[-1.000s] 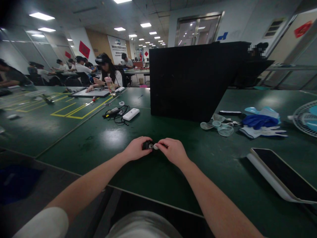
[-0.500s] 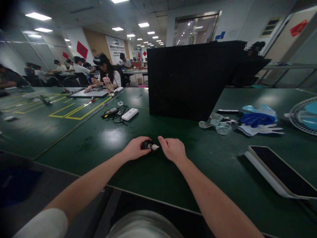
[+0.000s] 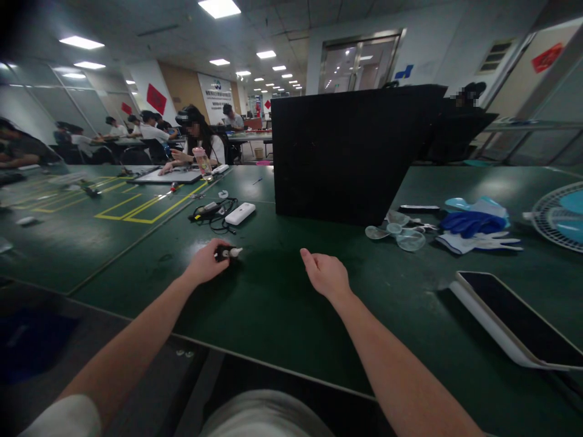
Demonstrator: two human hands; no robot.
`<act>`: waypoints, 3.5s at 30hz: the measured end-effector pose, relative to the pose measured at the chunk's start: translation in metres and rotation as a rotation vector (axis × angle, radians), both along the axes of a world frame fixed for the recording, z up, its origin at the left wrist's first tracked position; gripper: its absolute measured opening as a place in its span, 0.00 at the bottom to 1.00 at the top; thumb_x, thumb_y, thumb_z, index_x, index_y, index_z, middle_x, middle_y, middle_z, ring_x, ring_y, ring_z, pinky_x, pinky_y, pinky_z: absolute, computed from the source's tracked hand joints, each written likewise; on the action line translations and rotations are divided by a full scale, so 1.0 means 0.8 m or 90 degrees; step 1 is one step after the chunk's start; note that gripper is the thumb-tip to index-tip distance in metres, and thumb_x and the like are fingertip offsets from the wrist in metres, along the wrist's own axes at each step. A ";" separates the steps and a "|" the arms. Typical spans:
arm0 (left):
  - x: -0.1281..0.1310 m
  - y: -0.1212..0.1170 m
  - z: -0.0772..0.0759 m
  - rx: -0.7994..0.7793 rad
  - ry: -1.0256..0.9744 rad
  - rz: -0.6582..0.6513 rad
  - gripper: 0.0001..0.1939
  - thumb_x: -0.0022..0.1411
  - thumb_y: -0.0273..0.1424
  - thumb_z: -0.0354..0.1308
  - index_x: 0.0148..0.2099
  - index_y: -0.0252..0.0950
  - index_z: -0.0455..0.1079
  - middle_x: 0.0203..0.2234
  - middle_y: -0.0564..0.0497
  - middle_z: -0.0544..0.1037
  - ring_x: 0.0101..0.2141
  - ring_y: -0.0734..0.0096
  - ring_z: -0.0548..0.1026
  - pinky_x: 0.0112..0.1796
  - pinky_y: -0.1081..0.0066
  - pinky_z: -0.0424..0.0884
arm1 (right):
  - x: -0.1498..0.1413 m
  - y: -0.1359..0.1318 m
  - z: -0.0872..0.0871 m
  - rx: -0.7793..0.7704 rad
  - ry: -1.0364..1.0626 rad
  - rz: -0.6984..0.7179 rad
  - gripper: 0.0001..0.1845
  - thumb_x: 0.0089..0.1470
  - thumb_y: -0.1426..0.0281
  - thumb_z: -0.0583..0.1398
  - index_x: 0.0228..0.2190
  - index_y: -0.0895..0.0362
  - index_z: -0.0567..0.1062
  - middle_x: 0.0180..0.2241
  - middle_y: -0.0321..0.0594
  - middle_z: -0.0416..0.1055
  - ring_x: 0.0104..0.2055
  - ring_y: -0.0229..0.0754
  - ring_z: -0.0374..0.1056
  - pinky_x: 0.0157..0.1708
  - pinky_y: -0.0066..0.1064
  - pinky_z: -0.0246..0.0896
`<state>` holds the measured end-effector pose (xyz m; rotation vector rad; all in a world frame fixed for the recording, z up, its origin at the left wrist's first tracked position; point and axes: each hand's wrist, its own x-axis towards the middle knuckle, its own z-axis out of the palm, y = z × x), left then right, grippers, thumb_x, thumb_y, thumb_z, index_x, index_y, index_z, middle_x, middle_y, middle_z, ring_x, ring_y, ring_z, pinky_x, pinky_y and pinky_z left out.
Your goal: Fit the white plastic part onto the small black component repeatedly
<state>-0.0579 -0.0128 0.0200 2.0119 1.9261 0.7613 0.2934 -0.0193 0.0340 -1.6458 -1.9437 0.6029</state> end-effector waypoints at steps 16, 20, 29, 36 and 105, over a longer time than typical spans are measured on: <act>-0.107 0.011 -0.022 0.140 0.051 0.289 0.24 0.53 0.32 0.62 0.54 0.40 0.70 0.50 0.42 0.73 0.50 0.51 0.72 0.49 0.57 0.70 | -0.003 0.006 -0.010 -0.050 -0.013 0.025 0.38 0.62 0.39 0.43 0.22 0.54 0.72 0.20 0.39 0.69 0.21 0.40 0.64 0.22 0.32 0.58; -0.105 0.039 -0.032 0.196 -0.211 0.346 0.23 0.60 0.38 0.59 0.56 0.37 0.66 0.45 0.45 0.77 0.42 0.64 0.76 0.45 0.65 0.72 | -0.004 0.005 -0.011 -0.043 -0.002 0.032 0.37 0.62 0.40 0.43 0.23 0.54 0.72 0.20 0.39 0.69 0.21 0.40 0.64 0.23 0.32 0.59; 0.032 0.073 -0.036 0.030 -0.114 0.023 0.23 0.63 0.42 0.60 0.56 0.36 0.66 0.44 0.43 0.79 0.42 0.61 0.78 0.44 0.64 0.72 | 0.002 0.001 -0.002 0.002 0.036 -0.006 0.36 0.62 0.41 0.45 0.22 0.54 0.71 0.20 0.37 0.67 0.21 0.39 0.63 0.22 0.31 0.57; 0.210 0.025 -0.020 -0.016 -0.040 -0.250 0.23 0.64 0.43 0.57 0.57 0.36 0.64 0.47 0.41 0.77 0.45 0.57 0.77 0.45 0.61 0.73 | 0.022 0.012 -0.004 0.158 0.180 -0.142 0.40 0.62 0.39 0.43 0.21 0.56 0.74 0.18 0.39 0.69 0.21 0.41 0.66 0.24 0.31 0.55; 0.141 0.004 -0.017 -0.005 -0.088 -0.252 0.24 0.58 0.35 0.64 0.57 0.44 0.69 0.45 0.51 0.80 0.43 0.61 0.79 0.46 0.64 0.75 | 0.000 -0.004 0.012 0.157 -0.109 0.098 0.12 0.61 0.63 0.58 0.40 0.52 0.81 0.34 0.41 0.76 0.32 0.43 0.70 0.30 0.34 0.65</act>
